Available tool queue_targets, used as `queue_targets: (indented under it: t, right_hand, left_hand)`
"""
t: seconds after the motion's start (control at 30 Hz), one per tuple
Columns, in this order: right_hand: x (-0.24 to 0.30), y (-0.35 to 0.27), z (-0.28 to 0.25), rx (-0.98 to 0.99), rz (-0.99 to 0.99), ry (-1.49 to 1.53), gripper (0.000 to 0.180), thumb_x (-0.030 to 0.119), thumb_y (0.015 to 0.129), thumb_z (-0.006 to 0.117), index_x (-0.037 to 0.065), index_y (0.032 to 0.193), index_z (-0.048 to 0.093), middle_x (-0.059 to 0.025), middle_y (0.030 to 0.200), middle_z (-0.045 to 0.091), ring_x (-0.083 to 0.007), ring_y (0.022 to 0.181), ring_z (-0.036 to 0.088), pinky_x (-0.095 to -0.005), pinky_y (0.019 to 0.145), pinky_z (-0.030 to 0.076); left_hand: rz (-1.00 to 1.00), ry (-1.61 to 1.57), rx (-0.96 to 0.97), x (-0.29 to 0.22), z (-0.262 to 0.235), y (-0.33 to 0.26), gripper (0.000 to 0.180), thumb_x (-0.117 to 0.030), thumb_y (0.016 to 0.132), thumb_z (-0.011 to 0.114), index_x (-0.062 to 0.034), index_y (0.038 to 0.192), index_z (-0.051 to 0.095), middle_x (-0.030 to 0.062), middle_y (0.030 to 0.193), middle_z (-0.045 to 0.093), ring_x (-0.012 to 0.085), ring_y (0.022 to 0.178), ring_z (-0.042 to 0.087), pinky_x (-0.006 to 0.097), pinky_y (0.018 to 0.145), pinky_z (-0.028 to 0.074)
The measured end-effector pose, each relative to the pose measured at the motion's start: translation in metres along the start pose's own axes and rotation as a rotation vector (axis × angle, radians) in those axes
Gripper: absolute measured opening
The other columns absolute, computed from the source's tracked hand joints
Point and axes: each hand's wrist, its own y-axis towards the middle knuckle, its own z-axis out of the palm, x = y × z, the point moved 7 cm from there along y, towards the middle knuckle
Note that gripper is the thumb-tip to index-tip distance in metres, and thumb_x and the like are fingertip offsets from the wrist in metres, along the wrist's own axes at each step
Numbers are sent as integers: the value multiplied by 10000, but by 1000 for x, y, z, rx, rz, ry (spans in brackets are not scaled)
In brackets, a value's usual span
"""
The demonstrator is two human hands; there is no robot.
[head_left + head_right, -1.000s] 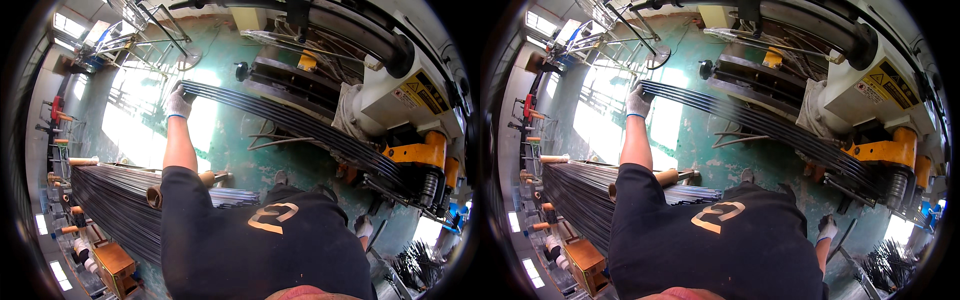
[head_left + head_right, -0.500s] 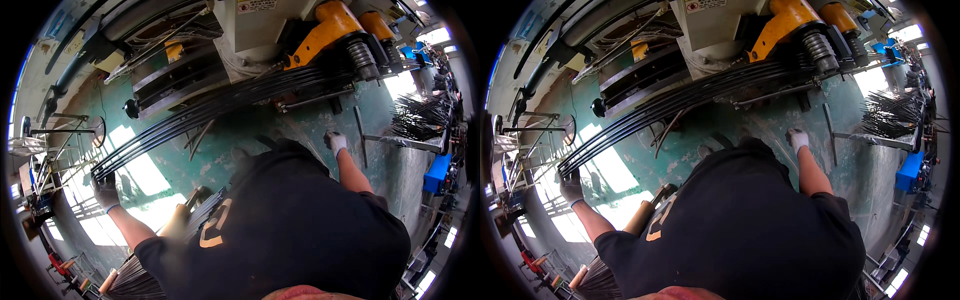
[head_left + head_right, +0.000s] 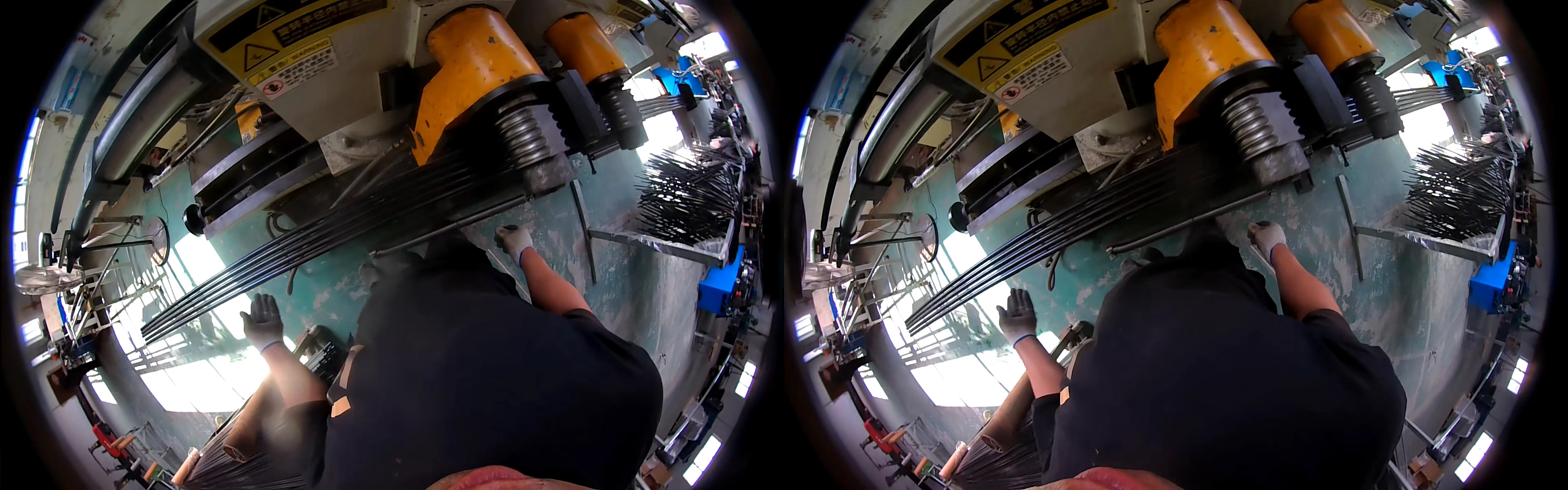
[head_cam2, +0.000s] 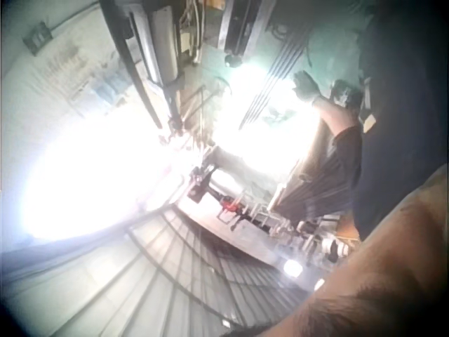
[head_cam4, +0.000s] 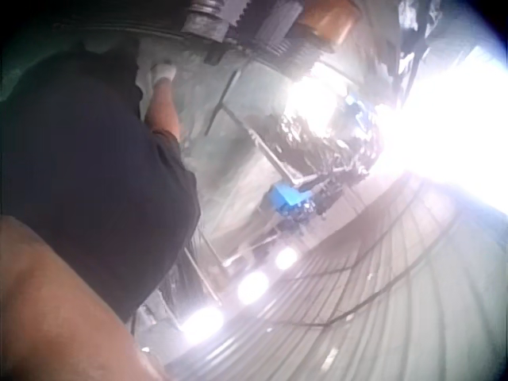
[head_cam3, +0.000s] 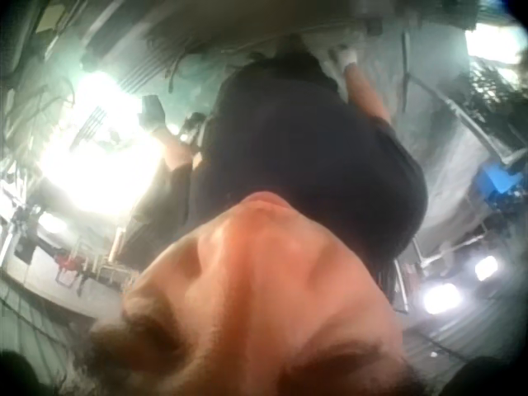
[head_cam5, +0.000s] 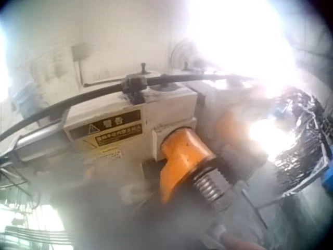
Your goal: The person repeatedly picks up bundles of long metal rods from a rack, feeds them into a bending machine, and collects the bent rods. The process is repeated continuously throughout the clip.
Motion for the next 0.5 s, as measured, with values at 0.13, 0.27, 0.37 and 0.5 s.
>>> queue_targets:
  t: [0.13,0.27,0.37,0.5]
  right_hand:
    - [3,62,-40,78,-11,-412,391,339,925,672,-44,964,744,-150,875,736,-246,774,692,-380,721,522]
    - [44,101,-63,101,-185,-562,394,350,907,672,-28,992,745,-179,902,744,-302,825,708,-412,757,530]
    - [64,105,-77,49,-261,-437,399,358,894,673,-16,1012,746,-200,922,750,-343,863,720,-436,784,536]
    - [62,84,-91,-12,-151,-332,363,317,932,710,-26,1044,751,-139,896,755,-188,810,694,-345,746,535]
  left_hand:
    - [-195,3,-42,150,30,-44,666,-468,1100,413,51,1517,399,199,1532,495,392,1373,499,508,1108,449]
    - [-263,356,188,222,16,-42,477,-409,1063,514,-24,1340,573,139,1339,650,297,1225,611,459,1031,490]
    - [-5,1036,608,236,112,-91,251,-280,1004,592,-110,1165,684,77,1180,724,276,1132,662,427,985,508]
    - [1417,2598,872,243,164,-149,206,-151,906,618,-193,1076,728,39,1150,727,249,1082,689,395,987,527]
